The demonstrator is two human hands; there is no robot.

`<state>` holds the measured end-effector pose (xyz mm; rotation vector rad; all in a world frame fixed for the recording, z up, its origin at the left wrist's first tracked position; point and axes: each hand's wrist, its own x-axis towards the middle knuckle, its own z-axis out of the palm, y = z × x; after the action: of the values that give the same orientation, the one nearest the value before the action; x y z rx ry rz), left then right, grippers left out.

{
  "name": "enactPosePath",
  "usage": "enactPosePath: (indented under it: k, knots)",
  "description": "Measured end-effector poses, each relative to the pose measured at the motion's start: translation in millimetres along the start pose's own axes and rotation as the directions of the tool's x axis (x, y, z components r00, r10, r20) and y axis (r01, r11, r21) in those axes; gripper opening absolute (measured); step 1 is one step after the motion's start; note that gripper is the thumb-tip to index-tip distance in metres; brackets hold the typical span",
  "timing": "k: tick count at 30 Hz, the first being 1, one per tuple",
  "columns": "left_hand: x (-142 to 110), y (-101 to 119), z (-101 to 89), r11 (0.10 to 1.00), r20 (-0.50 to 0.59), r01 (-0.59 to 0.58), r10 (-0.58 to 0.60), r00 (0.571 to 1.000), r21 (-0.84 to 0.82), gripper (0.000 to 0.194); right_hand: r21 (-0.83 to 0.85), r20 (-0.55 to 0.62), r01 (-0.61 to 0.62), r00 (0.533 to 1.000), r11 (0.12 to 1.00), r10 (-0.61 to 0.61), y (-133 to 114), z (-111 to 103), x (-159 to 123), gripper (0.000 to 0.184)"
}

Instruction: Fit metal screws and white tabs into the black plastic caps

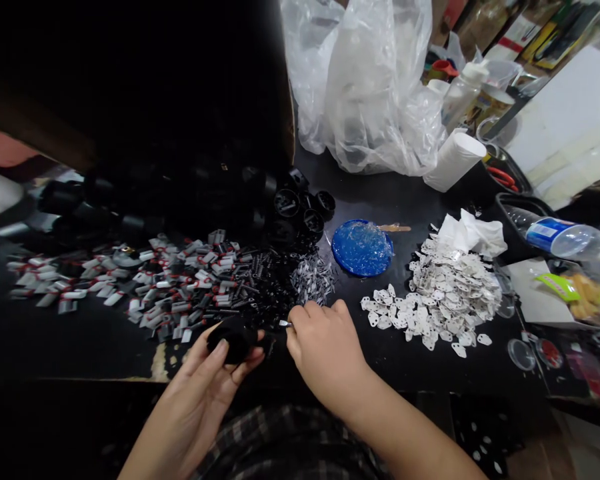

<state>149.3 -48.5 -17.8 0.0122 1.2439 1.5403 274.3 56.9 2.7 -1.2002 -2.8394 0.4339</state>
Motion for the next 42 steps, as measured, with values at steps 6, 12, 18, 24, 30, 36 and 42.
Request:
enactPosePath:
  k: [6, 12, 18, 24, 30, 36, 42]
  knots:
    - [-2.7, 1.0, -2.8, 1.000, 0.041, 0.000, 0.000, 0.999, 0.012, 0.025, -0.070, -0.037, 0.074, 0.996, 0.995, -0.076, -3.1, 3.3, 4.3, 0.012]
    - [-4.4, -0.8, 5.3, 0.997, 0.057, 0.056, -0.054, 0.997, -0.051, 0.030, 0.278, -0.217, 0.157, 0.971, 0.948, -0.097, -3.4, -2.8, -8.9, 0.008]
    - [-3.2, -4.9, 11.5, 0.983, 0.071, 0.065, -0.053, 0.996, -0.173, 0.023, 0.437, -0.209, 0.064, 0.977, 0.897, 0.033, -3.4, -9.6, -17.8, 0.011]
    - [-5.3, -6.9, 11.7, 0.986, 0.076, 0.105, -0.096, 0.993, -0.130, 0.031, 0.535, -0.296, 0.143, 0.955, 0.833, 0.026, -4.3, -12.2, -18.4, 0.011]
    - [-8.3, -16.7, 7.8, 0.994, 0.098, 0.110, -0.108, 0.989, -0.024, 0.036, 0.348, -0.342, 0.185, 0.938, 0.919, -0.059, -5.1, -7.7, -16.7, 0.012]
    - [-2.2, -16.6, 3.2, 0.984, 0.193, -0.038, 0.004, 0.981, 0.174, 0.029, 0.255, -0.293, 0.217, 0.946, 0.942, -0.138, -3.2, -8.1, -17.1, 0.016]
    - [1.9, -10.4, -2.8, 0.952, 0.313, -0.052, -0.048, 0.949, 0.303, 0.027, 0.314, -0.191, 0.163, 0.976, 0.935, -0.106, -3.4, -12.9, -21.1, 0.018]
